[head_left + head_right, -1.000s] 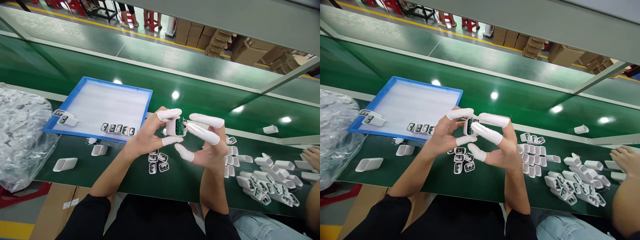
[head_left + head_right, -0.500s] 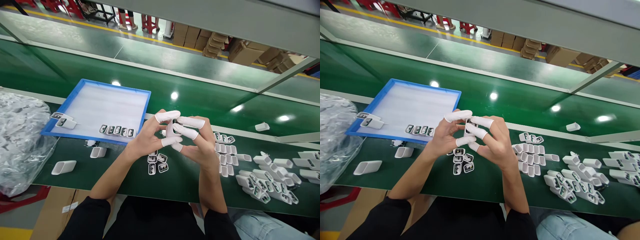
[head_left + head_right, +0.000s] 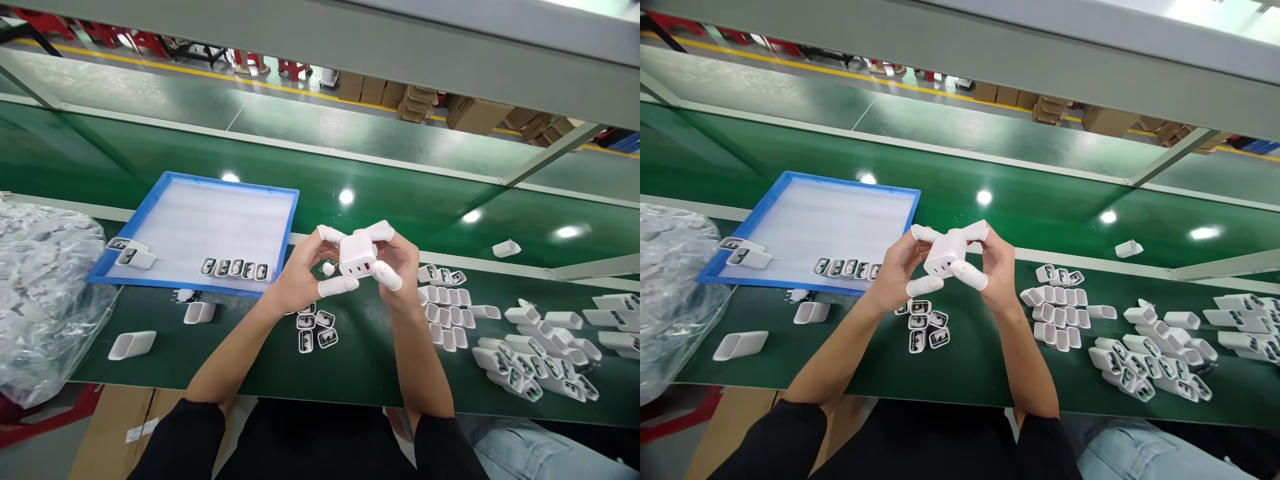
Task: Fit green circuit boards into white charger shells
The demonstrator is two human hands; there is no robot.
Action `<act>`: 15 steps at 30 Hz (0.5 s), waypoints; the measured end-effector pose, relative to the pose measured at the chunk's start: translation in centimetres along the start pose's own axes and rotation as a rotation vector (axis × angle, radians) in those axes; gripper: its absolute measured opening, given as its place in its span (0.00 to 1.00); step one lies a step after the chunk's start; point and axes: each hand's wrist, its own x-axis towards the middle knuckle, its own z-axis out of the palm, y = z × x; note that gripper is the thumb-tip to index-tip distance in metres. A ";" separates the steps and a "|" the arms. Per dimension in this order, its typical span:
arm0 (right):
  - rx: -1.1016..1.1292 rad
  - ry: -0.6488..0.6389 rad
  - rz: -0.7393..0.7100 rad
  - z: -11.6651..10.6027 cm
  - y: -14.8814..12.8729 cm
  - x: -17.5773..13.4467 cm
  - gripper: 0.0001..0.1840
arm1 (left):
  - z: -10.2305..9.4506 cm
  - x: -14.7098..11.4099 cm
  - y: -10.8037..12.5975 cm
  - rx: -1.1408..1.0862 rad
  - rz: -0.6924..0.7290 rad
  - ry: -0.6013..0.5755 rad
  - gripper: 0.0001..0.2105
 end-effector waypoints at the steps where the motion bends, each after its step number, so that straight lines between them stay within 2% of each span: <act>1: 0.009 -0.001 0.029 0.1 0.0 0.1 0.27 | 0.4 -0.1 -0.1 -0.027 -0.008 0.038 0.28; 7: 0.077 -0.007 0.097 0.6 -0.6 0.3 0.26 | 2.3 -0.6 -0.4 -0.139 -0.094 0.170 0.23; 11: 0.157 -0.006 0.158 1.4 -0.8 0.2 0.27 | 3.1 -0.8 -1.0 -0.188 -0.078 0.295 0.27; 15: 0.185 -0.002 0.202 2.2 -0.6 0.2 0.27 | 4.0 -0.8 -1.9 -0.251 -0.029 0.372 0.26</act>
